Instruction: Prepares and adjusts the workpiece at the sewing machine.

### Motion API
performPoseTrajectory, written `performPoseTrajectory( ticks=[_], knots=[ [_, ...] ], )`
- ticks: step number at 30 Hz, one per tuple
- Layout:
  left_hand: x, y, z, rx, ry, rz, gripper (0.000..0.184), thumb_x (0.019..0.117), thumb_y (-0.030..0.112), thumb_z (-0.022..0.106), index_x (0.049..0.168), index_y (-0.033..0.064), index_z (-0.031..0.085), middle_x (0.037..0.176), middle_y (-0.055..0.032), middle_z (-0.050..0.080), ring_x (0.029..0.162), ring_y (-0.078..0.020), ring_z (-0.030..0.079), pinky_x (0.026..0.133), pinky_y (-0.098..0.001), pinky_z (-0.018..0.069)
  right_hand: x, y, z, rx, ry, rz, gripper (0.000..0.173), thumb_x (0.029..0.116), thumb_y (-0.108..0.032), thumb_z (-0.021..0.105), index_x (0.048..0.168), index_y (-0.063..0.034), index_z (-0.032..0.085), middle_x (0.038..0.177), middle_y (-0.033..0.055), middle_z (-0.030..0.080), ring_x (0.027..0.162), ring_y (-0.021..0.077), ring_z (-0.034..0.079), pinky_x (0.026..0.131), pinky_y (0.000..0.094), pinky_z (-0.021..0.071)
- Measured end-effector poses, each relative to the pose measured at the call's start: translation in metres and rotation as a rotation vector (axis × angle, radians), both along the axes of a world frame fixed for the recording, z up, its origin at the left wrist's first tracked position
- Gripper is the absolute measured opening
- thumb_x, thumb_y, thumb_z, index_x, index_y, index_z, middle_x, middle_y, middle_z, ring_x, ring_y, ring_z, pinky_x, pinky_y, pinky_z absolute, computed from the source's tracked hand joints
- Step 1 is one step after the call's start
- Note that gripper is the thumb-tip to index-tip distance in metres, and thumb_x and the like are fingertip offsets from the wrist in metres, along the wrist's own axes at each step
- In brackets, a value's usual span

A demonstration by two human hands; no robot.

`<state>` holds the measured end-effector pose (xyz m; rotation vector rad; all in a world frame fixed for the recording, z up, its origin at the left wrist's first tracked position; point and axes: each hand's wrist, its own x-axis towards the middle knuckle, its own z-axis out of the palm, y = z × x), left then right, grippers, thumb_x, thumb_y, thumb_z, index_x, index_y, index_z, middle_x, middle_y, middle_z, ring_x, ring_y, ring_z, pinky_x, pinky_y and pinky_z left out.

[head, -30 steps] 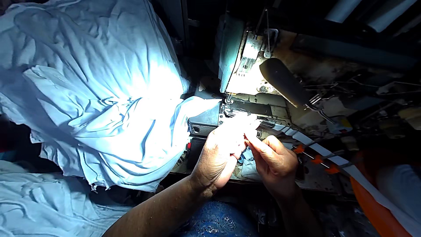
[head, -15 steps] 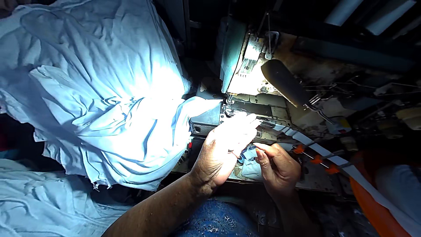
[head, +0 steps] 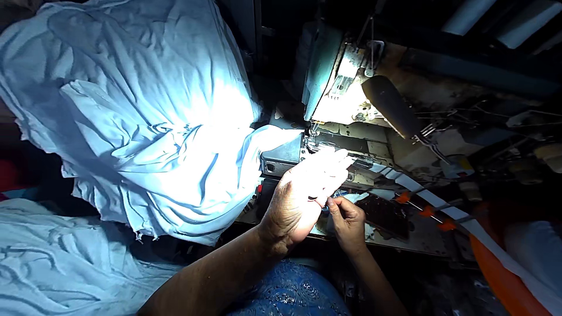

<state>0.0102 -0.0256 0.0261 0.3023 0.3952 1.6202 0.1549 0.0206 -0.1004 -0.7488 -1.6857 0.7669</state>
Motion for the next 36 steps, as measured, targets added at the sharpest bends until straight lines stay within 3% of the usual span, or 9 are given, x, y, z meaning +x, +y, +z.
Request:
performPoseTrajectory(
  ticks=[9,13,17,22,26,28,31,33,36],
  knots=[
    [-0.014,-0.012,-0.010,-0.066,0.038,0.044,0.037,0.1070,0.003,0.028,0.130,-0.0007,0.056,0.118,-0.0170,0.066,0.112,-0.0263,0.067,0.102,-0.0399,0.0537,-0.004,-0.007,-0.014,-0.265,-0.007,0.073,0.024,0.1010,-0.006,0.053,0.087,0.0014,0.071,0.069,-0.0061,0.063,0.060,-0.0081,0.052,0.058,0.0104,0.0446],
    [-0.037,-0.025,-0.027,-0.114,0.082,0.057,0.039,0.1081,0.009,0.026,0.134,-0.0029,0.053,0.124,-0.0178,0.066,0.111,-0.0253,0.068,0.100,-0.0363,0.0548,-0.003,-0.009,0.011,-0.922,0.303,0.209,0.037,0.1123,-0.013,0.029,0.099,-0.0010,0.061,0.062,-0.0082,0.050,0.046,-0.0032,0.040,0.043,0.0118,0.0346],
    [-0.065,-0.036,-0.058,-0.232,0.057,0.155,0.035,0.1102,0.013,0.028,0.127,-0.0023,0.055,0.118,-0.0177,0.069,0.110,-0.0263,0.070,0.099,-0.0362,0.0562,0.001,-0.007,0.019,-1.189,0.678,0.224,0.042,0.1129,-0.017,0.021,0.111,0.0000,0.059,0.088,0.0066,0.068,0.076,0.0128,0.069,0.074,0.0256,0.0593],
    [-0.083,-0.044,-0.082,-0.373,0.027,0.216,0.038,0.1109,0.016,0.029,0.131,-0.0036,0.055,0.121,-0.0185,0.069,0.114,-0.0269,0.069,0.101,-0.0370,0.0551,0.003,-0.012,0.019,-1.175,0.889,0.405,0.057,0.1136,-0.031,0.015,0.127,0.0063,0.056,0.121,0.0213,0.070,0.115,0.0303,0.069,0.103,0.0400,0.0548],
    [-0.086,-0.045,-0.087,-0.405,0.039,0.197,0.036,0.1110,0.016,0.030,0.124,-0.0025,0.057,0.114,-0.0177,0.070,0.107,-0.0263,0.072,0.096,-0.0369,0.0579,0.000,-0.016,0.024,-1.102,0.904,0.559,0.058,0.1130,-0.036,0.015,0.138,0.0046,0.048,0.135,0.0233,0.062,0.127,0.0331,0.063,0.109,0.0416,0.0503],
    [-0.086,-0.045,-0.088,-0.418,0.079,0.162,0.033,0.1100,0.017,0.034,0.113,-0.0002,0.062,0.099,-0.0123,0.070,0.088,-0.0182,0.072,0.080,-0.0279,0.0609,-0.003,-0.018,0.028,-1.091,0.907,0.588,0.056,0.1130,-0.036,0.017,0.140,0.0032,0.048,0.136,0.0236,0.062,0.126,0.0337,0.063,0.109,0.0417,0.0506],
    [-0.088,-0.041,-0.093,-0.427,0.146,0.072,0.037,0.1106,0.027,0.031,0.090,0.0119,0.058,0.072,0.0015,0.056,0.051,-0.0018,0.052,0.044,-0.0115,0.0418,-0.005,-0.021,0.031,-1.080,0.898,0.641,0.057,0.1126,-0.036,0.015,0.143,0.0016,0.045,0.139,0.0233,0.060,0.129,0.0337,0.061,0.110,0.0421,0.0492],
    [-0.090,-0.039,-0.097,-0.382,0.164,0.030,0.039,0.1111,0.029,0.031,0.081,0.0169,0.051,0.063,0.0060,0.047,0.042,0.0009,0.039,0.038,-0.0103,0.0313,-0.006,-0.020,0.030,-1.076,0.899,0.664,0.055,0.1128,-0.035,0.017,0.145,0.0014,0.044,0.141,0.0235,0.058,0.130,0.0341,0.060,0.111,0.0424,0.0483],
    [-0.088,-0.037,-0.098,-0.335,0.284,0.019,0.040,0.1122,0.034,0.033,0.080,0.0177,0.050,0.061,0.0073,0.044,0.041,0.0012,0.034,0.038,-0.0106,0.0285,-0.007,-0.018,0.031,-1.076,0.886,0.660,0.047,0.1129,-0.025,0.021,0.144,0.0010,0.045,0.141,0.0228,0.058,0.130,0.0330,0.060,0.111,0.0413,0.0486]
  ],
)
